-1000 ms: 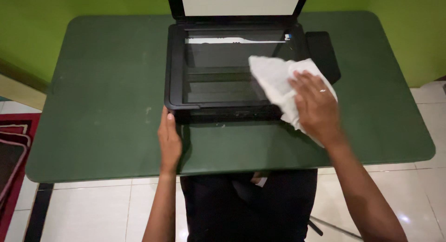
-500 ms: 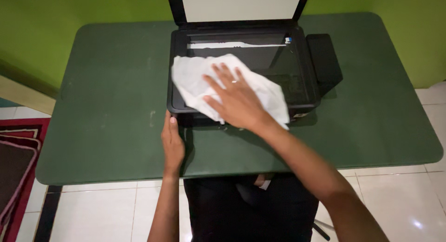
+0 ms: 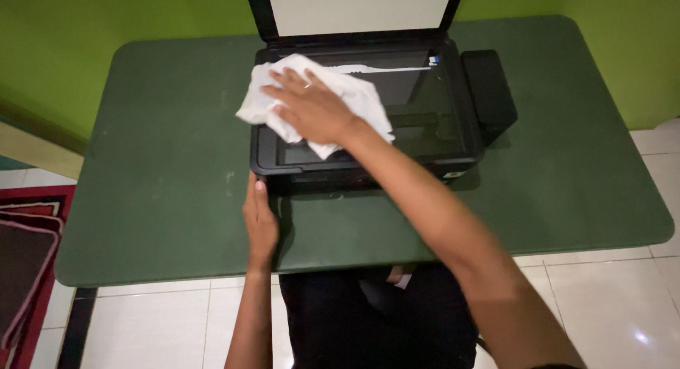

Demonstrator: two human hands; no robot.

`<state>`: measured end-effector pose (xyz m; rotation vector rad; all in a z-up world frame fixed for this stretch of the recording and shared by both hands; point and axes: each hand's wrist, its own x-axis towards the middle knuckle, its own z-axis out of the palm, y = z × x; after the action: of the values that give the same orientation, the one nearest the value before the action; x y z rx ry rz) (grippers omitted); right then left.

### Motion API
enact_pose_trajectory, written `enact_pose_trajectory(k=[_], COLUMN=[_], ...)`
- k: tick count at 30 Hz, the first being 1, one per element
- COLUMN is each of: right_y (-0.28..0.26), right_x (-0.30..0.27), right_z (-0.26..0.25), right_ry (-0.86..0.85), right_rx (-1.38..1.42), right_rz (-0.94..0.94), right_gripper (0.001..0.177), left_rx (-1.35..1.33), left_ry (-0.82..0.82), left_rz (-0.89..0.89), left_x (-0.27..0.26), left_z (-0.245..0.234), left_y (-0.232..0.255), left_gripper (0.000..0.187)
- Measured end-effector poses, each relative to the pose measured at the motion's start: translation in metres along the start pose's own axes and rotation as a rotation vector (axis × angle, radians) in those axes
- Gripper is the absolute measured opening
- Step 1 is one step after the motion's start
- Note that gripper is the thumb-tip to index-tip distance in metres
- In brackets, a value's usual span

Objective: The person wipes the exterior and interior surfaces of a black printer using a white cloth. They open and close the scanner lid and front cover to clean the glass, internal mechanisms, and paper tray area.

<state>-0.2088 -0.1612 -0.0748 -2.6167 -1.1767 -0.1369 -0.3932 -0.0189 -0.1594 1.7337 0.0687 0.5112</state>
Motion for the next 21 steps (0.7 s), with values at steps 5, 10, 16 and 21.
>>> enact_pose_trajectory(k=[5,10,16,21], right_y=[0.054,0.099,0.142,0.148], right_x=[-0.038,-0.084,-0.137,-0.111], right_z=[-0.021,-0.051,-0.078,-0.058], right_ry=[-0.017,-0.141,-0.008,-0.038], right_rx=[-0.061,-0.065,-0.066,-0.083], right_rz=[0.075,0.32,0.364,0.393], right_gripper=[0.053,0.055,0.057,0.057], left_rx=[0.033,0.016,0.013,0.009], left_ry=[0.007,-0.01,-0.007,-0.005], left_rz=[0.009,0.004,0.027,0.033], left_x=[0.0,-0.001,0.0,-0.001], left_z=[0.0,0.0,0.0,0.0], left_y=[0.004,0.007,0.009,0.011], left_gripper=[0.054,0.055,0.053,0.053])
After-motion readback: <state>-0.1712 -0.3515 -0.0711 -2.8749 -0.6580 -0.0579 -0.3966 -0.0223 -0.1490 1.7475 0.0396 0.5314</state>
